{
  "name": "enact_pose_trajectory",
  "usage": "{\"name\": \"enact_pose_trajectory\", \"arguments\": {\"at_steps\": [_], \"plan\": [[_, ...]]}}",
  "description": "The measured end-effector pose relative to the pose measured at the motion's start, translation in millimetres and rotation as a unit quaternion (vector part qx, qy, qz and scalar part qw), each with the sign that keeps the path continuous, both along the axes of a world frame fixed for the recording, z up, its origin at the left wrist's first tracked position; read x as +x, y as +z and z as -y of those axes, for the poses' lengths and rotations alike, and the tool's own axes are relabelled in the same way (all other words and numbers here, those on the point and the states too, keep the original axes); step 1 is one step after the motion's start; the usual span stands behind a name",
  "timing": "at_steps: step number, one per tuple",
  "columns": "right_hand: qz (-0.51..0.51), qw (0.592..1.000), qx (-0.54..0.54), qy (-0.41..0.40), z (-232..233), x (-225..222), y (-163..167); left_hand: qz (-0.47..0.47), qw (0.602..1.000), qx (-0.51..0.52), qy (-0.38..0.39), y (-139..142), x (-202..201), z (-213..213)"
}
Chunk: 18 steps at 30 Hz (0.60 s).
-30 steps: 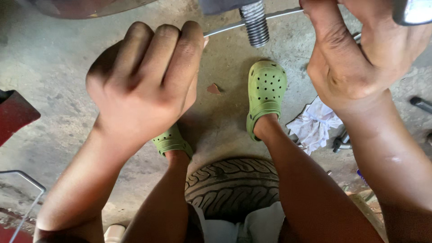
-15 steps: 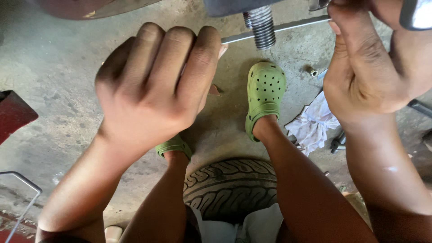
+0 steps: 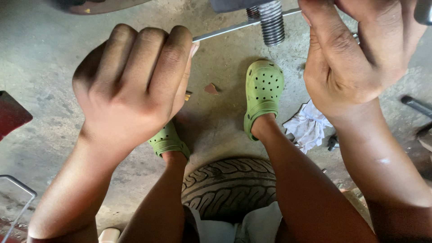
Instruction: The person crouches beside a motorcycle raised on a stand and works a long metal rod through the coil spring and shock mount area, aligning and threading the rod against a threaded stud. They reposition the rod repeatedly by hand, then move to the wheel hub and continue guiding the rod near the brake disc.
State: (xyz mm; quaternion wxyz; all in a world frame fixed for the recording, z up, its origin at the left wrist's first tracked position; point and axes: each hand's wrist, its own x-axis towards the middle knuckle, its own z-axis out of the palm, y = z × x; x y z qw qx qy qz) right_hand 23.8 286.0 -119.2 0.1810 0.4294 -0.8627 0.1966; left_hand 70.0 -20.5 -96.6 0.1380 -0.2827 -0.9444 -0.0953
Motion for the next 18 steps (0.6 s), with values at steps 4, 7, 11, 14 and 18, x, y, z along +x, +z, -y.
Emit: {"name": "enact_pose_trajectory", "arguments": {"at_steps": [4, 7, 11, 14, 18], "plan": [[0.023, 1.0, 0.001, -0.011, -5, 3, -1, -0.008, 1.0, -0.015, 0.001, 0, 2, 0], [0.005, 1.0, 0.014, -0.012, -9, 6, -2, -0.013, 1.0, -0.026, 0.005, -2, 4, -2], [-0.011, 1.0, 0.011, -0.02, -14, 4, -6, -0.019, 1.0, 0.011, 0.001, -3, -1, -10], [-0.01, 0.999, 0.03, -0.018, -20, 2, -8, -0.028, 0.999, -0.008, 0.012, 2, -5, -12], [-0.016, 0.999, 0.038, -0.02, -31, 7, -12, -0.035, 0.998, -0.041, 0.009, 3, -6, -14]]}}
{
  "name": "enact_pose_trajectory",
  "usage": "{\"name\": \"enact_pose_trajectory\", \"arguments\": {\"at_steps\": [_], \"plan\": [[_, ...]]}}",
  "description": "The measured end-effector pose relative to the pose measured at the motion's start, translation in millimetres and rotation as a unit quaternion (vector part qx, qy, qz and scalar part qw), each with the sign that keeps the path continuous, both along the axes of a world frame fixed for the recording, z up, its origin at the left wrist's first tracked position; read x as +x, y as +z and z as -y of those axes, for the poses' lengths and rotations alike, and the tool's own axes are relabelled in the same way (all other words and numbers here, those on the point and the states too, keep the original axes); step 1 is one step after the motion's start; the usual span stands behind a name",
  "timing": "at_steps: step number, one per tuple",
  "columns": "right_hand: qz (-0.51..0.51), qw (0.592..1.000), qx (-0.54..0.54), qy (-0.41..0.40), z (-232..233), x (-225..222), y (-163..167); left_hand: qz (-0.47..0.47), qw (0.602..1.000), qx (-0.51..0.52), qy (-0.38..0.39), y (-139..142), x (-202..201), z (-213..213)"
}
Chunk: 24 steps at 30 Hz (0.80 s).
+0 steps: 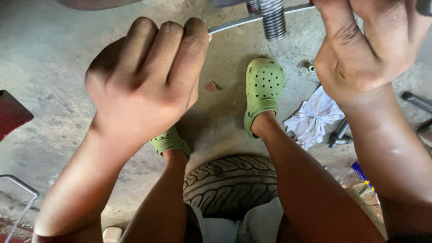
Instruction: The person crouches beside a motorcycle raised on a stand and works a long metal rod through the coil spring and shock mount area, aligning and threading the rod against a threaded stud. They reposition the rod repeatedly by hand, then move to the wheel hub and continue guiding the rod near the brake disc.
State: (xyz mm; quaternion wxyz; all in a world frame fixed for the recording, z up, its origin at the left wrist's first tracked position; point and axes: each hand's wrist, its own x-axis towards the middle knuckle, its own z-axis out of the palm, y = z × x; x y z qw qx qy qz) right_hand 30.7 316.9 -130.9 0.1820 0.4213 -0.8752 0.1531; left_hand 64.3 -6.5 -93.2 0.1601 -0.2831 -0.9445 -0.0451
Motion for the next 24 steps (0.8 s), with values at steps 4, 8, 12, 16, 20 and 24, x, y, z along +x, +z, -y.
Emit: {"name": "enact_pose_trajectory", "arguments": {"at_steps": [4, 8, 12, 16, 20, 24], "plan": [[0.061, 0.995, 0.02, -0.074, -9, 7, -2, -0.043, 0.999, 0.007, -0.017, -11, 0, -10], [-0.021, 0.994, 0.068, -0.083, -9, 7, 1, -0.041, 0.999, -0.004, -0.018, -8, -6, -19], [-0.062, 0.995, -0.015, -0.074, 3, 11, 4, -0.01, 0.999, 0.001, -0.041, 13, -4, -11], [0.033, 0.995, -0.099, -0.002, 23, 24, -9, 0.085, 0.995, 0.037, -0.03, 17, 14, 9], [0.203, 0.977, -0.062, 0.008, 32, 46, -17, 0.148, 0.988, 0.039, -0.025, -8, 33, 23], [0.37, 0.929, -0.004, 0.008, 35, 58, -19, 0.339, 0.937, 0.057, -0.053, -35, 37, 25]]}}
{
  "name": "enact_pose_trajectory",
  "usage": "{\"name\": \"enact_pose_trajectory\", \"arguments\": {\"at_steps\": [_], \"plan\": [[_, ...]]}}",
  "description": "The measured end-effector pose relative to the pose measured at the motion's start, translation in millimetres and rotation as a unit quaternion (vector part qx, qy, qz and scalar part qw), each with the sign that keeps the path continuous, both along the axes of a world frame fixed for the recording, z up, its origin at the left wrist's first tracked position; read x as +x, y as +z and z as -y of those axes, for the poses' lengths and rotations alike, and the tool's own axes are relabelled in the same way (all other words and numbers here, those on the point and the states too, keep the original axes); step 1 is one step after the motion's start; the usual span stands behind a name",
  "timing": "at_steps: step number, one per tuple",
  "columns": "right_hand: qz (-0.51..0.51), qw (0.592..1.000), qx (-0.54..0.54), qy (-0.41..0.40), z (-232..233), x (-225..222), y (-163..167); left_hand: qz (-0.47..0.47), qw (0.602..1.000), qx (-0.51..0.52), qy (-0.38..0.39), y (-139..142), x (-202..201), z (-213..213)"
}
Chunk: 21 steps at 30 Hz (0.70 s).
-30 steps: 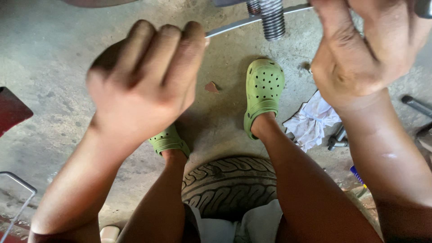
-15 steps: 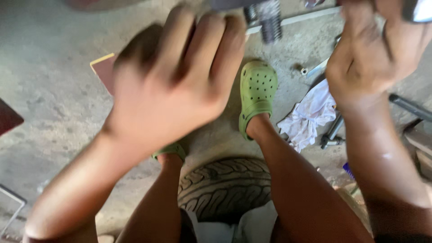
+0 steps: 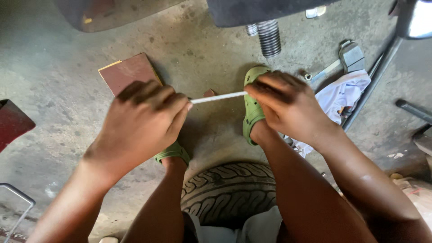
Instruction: The person crouches beside a motorcycle raised on a stand and works a long metal rod through the coil spring and shock mount area, aligning and threading the rod against a threaded stud. They reposition the rod repeatedly by hand, then move to the wheel hub and continue guiding the rod near the brake disc.
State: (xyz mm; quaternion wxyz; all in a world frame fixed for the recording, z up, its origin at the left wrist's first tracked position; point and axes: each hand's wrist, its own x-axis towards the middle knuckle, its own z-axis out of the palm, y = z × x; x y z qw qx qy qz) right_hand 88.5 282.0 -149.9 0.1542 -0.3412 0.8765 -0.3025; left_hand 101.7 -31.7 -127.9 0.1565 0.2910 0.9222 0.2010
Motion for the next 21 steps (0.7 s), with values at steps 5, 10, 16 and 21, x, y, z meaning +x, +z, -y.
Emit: {"name": "enact_pose_trajectory", "arguments": {"at_steps": [5, 10, 16, 21], "plan": [[0.043, 0.996, 0.072, 0.016, 1, 8, -4, 0.148, 0.958, 0.206, 0.131, -13, -4, -17], [0.024, 0.994, 0.106, 0.006, -2, 22, -11, 0.261, 0.759, 0.57, 0.176, -32, -25, -61], [0.027, 0.994, 0.102, 0.004, -7, 30, -15, 0.293, 0.688, 0.635, 0.194, -38, -34, -82], [0.028, 0.995, 0.093, 0.005, -11, 30, -19, 0.25, 0.739, 0.59, 0.208, -20, -33, -76]]}}
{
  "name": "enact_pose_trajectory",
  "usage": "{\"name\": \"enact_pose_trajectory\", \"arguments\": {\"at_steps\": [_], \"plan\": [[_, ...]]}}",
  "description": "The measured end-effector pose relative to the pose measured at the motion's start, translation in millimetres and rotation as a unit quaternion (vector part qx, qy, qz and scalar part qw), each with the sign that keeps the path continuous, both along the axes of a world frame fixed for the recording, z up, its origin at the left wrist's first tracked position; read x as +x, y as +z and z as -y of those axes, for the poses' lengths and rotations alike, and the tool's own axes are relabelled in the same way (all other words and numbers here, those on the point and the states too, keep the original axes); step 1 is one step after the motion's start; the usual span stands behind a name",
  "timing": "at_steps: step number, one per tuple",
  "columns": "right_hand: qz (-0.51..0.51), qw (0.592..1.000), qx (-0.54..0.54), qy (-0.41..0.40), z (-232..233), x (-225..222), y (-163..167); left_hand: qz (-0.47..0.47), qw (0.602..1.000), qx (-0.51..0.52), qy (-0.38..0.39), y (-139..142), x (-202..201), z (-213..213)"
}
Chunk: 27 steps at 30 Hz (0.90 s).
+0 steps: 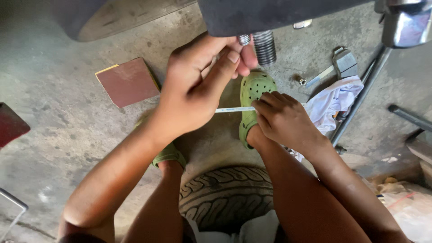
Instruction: The person crouches beside a motorcycle raised on a stand and works a long metal rod through the coil spring and shock mount area, aligning and threading the rod against a threaded stud. They reposition the rod repeatedly by hand, then move to the wheel hub and continue guiding the rod near the brake disc.
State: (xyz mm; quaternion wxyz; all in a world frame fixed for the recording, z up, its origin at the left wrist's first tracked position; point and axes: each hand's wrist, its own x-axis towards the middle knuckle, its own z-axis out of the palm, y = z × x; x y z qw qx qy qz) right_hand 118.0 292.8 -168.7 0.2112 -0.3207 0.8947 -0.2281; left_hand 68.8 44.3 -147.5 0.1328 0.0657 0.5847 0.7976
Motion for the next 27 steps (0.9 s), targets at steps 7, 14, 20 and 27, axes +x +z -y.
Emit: {"name": "enact_pose_trajectory", "arguments": {"at_steps": [7, 14, 20, 27], "plan": [[-0.012, 1.0, 0.012, -0.01, -9, -2, 2, -0.075, 0.974, -0.215, 0.007, 53, -8, 11], [-0.01, 1.0, 0.004, -0.015, -8, -4, 7, -0.099, 0.964, -0.245, 0.024, 73, -9, 10], [-0.023, 1.0, -0.003, -0.019, -8, -8, 13, -0.071, 0.984, -0.159, 0.038, 81, -6, -3], [0.008, 1.0, -0.006, -0.012, -7, -6, 10, 0.106, 0.99, -0.063, 0.075, 70, 0, -11]]}}
